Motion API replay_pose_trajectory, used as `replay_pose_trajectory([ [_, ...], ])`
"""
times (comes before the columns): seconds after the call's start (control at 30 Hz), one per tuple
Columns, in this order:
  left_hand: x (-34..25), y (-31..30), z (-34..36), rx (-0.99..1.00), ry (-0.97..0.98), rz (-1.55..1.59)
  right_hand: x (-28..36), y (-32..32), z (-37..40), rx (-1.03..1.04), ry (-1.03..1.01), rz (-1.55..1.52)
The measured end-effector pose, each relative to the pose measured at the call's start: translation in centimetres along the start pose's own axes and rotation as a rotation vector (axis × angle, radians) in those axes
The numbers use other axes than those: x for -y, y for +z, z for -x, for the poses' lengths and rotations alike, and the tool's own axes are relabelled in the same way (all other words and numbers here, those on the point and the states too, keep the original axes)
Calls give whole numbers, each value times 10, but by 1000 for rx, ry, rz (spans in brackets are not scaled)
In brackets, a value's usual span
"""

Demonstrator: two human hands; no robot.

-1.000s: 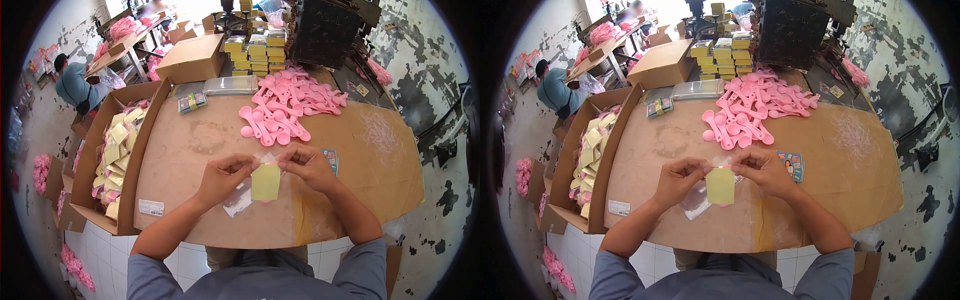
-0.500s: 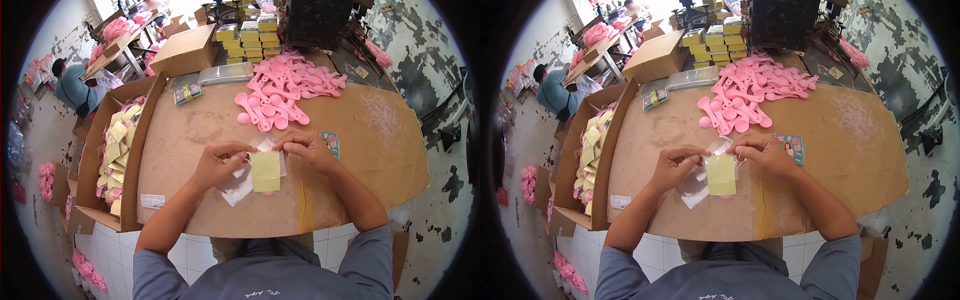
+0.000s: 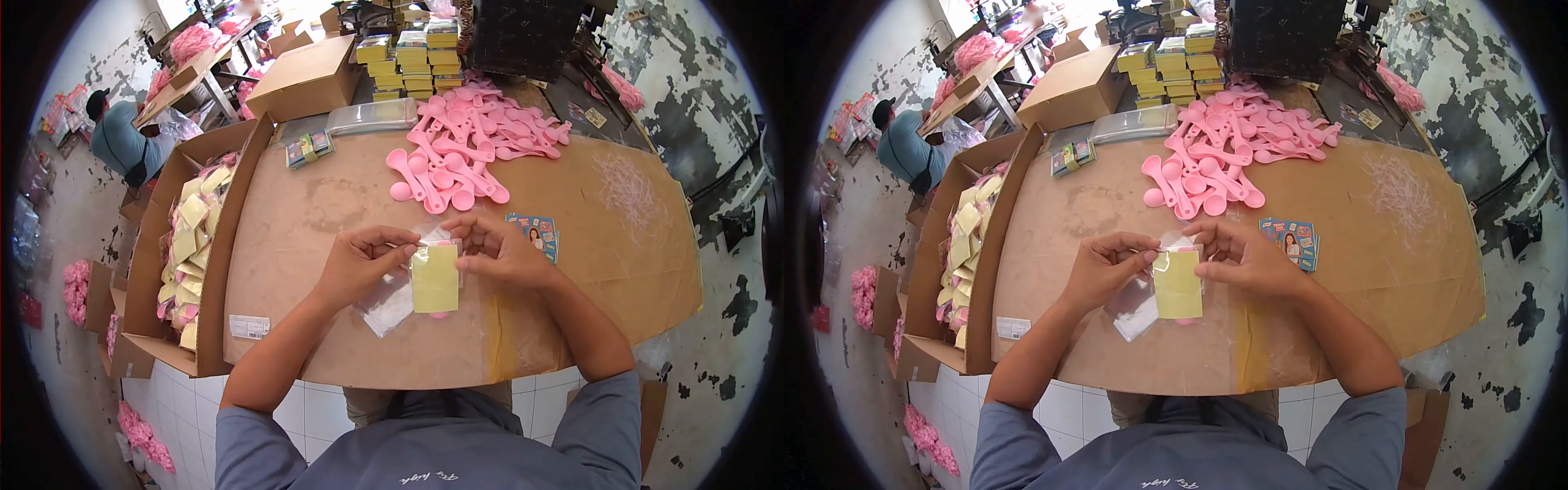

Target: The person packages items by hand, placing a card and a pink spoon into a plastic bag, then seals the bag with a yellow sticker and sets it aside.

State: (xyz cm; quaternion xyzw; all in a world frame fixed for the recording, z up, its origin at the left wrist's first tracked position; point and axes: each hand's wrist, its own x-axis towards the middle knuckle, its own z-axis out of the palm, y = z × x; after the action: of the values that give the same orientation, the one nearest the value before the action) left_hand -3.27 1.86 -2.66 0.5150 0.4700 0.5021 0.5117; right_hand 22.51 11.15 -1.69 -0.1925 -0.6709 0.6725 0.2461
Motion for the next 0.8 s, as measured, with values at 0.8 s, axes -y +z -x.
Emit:
replay_pose_trajectory([
  [0.8, -57, -71, 3, -749, 554, 487, 29, -126, 10, -655, -160, 1053],
])
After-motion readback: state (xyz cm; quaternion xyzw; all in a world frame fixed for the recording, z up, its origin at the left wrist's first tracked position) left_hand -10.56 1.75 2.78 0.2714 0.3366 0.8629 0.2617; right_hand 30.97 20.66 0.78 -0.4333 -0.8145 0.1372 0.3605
